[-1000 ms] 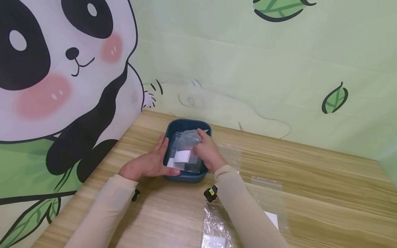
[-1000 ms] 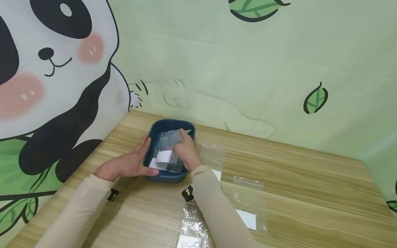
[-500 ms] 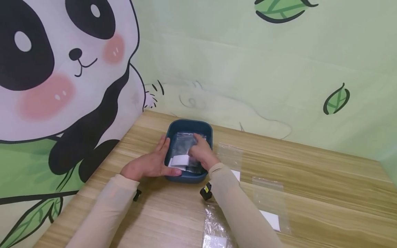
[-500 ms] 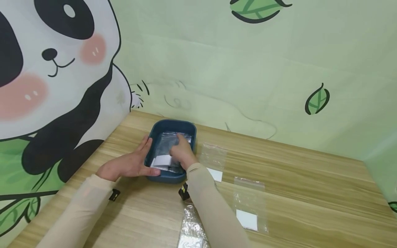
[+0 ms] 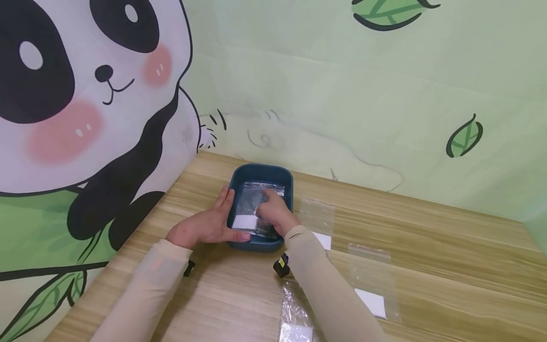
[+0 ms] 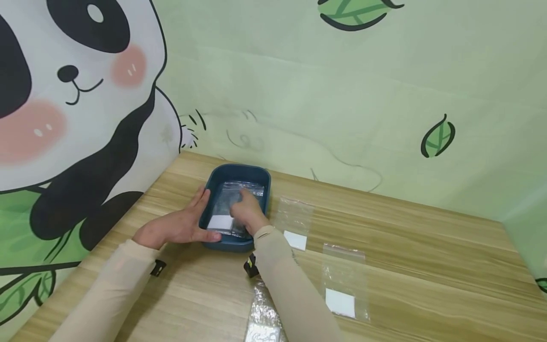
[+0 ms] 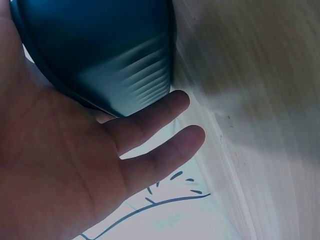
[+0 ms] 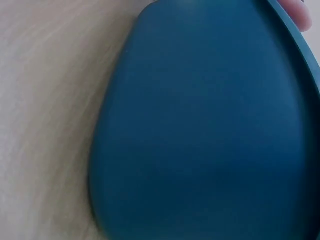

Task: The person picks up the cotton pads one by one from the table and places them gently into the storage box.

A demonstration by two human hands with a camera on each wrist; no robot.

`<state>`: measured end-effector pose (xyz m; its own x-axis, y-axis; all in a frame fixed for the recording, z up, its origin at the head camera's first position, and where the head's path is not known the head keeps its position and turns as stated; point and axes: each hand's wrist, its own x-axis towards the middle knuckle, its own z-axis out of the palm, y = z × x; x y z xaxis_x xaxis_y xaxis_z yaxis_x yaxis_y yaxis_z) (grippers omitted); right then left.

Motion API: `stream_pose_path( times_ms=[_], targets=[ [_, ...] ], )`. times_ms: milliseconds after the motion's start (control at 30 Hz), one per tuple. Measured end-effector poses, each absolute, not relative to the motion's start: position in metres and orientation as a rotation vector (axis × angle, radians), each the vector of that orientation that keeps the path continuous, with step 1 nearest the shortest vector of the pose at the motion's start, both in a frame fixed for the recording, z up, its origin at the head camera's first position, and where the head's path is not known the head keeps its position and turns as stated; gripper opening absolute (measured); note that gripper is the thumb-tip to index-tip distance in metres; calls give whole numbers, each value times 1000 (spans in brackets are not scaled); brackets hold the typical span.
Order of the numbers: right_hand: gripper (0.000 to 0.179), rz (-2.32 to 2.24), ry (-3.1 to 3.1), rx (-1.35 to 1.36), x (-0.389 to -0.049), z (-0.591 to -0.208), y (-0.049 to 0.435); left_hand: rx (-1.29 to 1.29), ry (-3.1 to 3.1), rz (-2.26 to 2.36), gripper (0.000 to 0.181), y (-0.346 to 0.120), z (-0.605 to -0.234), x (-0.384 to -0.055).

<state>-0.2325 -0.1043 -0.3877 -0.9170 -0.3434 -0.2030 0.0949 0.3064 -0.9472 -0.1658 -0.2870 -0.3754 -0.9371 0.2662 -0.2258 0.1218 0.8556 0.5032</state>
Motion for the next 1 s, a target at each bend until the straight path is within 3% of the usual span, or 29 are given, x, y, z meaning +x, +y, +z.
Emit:
stream_pose_path(
  times_ms=[500,1000],
  targets=[
    [71,-1599,2243,-187,-231,-389,-105,309,2761,704,135,-288,-377,-165],
    [63,-1392,2446,-324,-220,-374,-102,320,2758,711,134,-288,-377,-166]
  ],
)
